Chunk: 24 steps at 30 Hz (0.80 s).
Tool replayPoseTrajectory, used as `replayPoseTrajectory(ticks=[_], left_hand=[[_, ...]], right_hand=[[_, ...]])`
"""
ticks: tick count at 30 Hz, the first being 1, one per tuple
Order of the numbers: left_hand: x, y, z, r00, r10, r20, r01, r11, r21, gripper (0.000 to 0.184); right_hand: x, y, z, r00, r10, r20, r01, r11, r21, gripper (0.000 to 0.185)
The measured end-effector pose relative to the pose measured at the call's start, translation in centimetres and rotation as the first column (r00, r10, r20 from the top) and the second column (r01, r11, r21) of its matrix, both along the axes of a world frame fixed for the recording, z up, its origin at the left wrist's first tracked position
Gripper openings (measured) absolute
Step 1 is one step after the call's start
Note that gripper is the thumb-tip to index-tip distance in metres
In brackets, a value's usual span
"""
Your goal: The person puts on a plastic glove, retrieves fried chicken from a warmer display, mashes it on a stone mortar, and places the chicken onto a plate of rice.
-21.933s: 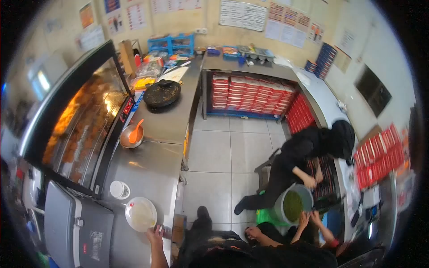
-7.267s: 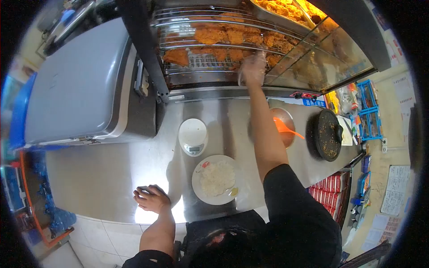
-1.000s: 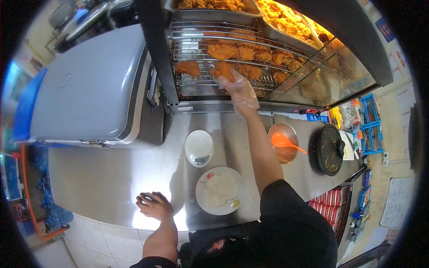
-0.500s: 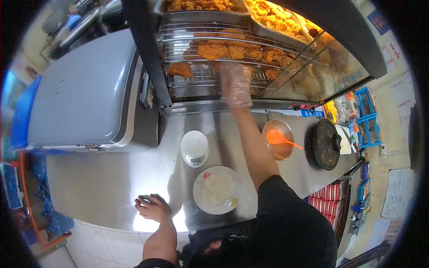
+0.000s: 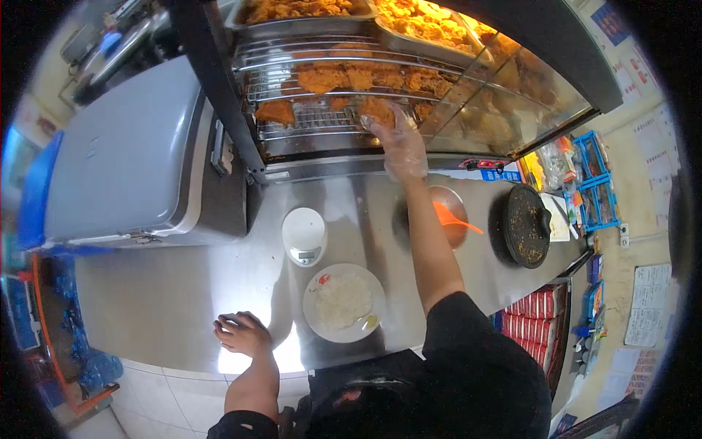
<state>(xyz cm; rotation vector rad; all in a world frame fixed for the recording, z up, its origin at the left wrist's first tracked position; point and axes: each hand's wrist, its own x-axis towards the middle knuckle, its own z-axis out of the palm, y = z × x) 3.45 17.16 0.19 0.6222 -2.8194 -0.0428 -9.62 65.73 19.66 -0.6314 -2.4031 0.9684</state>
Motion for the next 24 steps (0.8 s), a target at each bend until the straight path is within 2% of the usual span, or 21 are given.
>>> replayPoseTrajectory(ticks=[1, 2, 3, 4, 5, 6, 7, 9, 11, 13, 14, 16, 17, 19, 20, 22, 24], left_hand=[[0.1, -0.1, -0.1, 1.0, -0.013, -0.019, 0.013, 1.0, 0.005, 0.051], [0.1, -0.1, 0.0, 0.999, -0.024, -0.034, 0.025, 1.0, 0.008, 0.052], [0.2, -0.2, -0.3, 0.999, -0.032, -0.032, 0.032, 0.999, 0.01, 0.052], [0.1, -0.1, -0.5, 1.0, 0.002, -0.02, -0.002, 1.0, 0.023, 0.052], [0.0, -0.1, -0.6, 0.999, 0.033, -0.005, -0.033, 0.999, 0.035, 0.051], [0.1, -0.1, -0.5, 1.0, 0.025, -0.018, -0.025, 1.0, 0.011, 0.049], [0.1, -0.1, -0.6, 1.0, 0.016, -0.012, -0.016, 1.0, 0.018, 0.049], [0.1, -0.2, -0.8, 0.999, 0.038, -0.038, -0.037, 0.999, 0.007, 0.049], [0.4, -0.3, -0.8, 0.999, 0.017, -0.044, -0.016, 1.0, 0.013, 0.049], [0.5, 0.0, -0.4, 0.999, 0.005, -0.051, -0.005, 1.0, 0.006, 0.048], [0.6, -0.3, -0.6, 0.998, -0.013, -0.066, 0.012, 1.0, -0.009, 0.049], [0.5, -0.6, -1.4, 0.998, -0.005, -0.061, 0.004, 1.0, -0.018, 0.049], [0.4, -0.8, -1.2, 0.999, -0.003, -0.055, 0.002, 1.0, -0.02, 0.048], [0.7, -0.9, -0.9, 0.997, -0.004, -0.073, 0.002, 1.0, -0.023, 0.048], [0.7, -0.4, -0.8, 0.996, -0.009, -0.091, 0.008, 1.0, -0.017, 0.048], [0.9, 0.0, 0.0, 0.996, -0.028, -0.081, 0.028, 1.0, 0.0, 0.05], [1.2, -0.8, -0.8, 0.998, -0.024, -0.064, 0.025, 0.999, 0.025, 0.055]], right_hand=[[1.4, -1.0, 0.0, 0.999, -0.001, -0.044, -0.009, 0.977, -0.215, 0.066], [2.3, -1.4, -0.4, 0.982, -0.026, -0.185, -0.094, 0.789, -0.607, 0.066], [3.3, -1.6, -1.0, 0.947, -0.113, -0.301, -0.22, 0.457, -0.862, 0.066], [4.5, -1.9, -1.7, 0.946, -0.122, -0.301, -0.214, 0.463, -0.86, 0.066], [6.1, -2.2, -2.9, 0.9, -0.09, -0.426, -0.41, 0.155, -0.899, 0.064], [7.5, -2.6, -3.2, 0.831, -0.101, -0.547, -0.556, -0.171, -0.814, 0.063], [8.8, -2.7, -3.2, 0.833, -0.105, -0.543, -0.553, -0.161, -0.818, 0.063], [10.7, -3.0, -3.0, 0.833, -0.13, -0.538, -0.542, -0.385, -0.747, 0.068], [12.5, -2.4, -4.2, 0.87, -0.161, -0.467, -0.492, -0.357, -0.794, 0.07], [15.1, -1.7, -4.7, 0.872, -0.029, -0.488, -0.478, -0.259, -0.839, 0.066], [16.5, -2.1, -4.0, 0.879, -0.026, -0.477, -0.465, -0.269, -0.843, 0.066], [18.8, -4.1, -2.0, 0.984, -0.039, -0.175, -0.169, 0.128, -0.977, 0.061], [20.0, -4.8, -2.3, 0.984, -0.032, -0.173, -0.168, 0.121, -0.978, 0.061], [23.7, -5.7, -3.6, 0.998, -0.008, -0.066, -0.059, 0.367, -0.928, 0.058], [25.7, -5.7, -4.4, 0.998, -0.029, -0.06, -0.044, 0.378, -0.925, 0.058], [29.8, -5.4, -6.1, 0.959, 0.066, 0.276, 0.237, 0.344, -0.908, 0.05], [34.2, -5.4, -6.8, 0.952, 0.047, 0.302, 0.271, 0.324, -0.907, 0.051]])
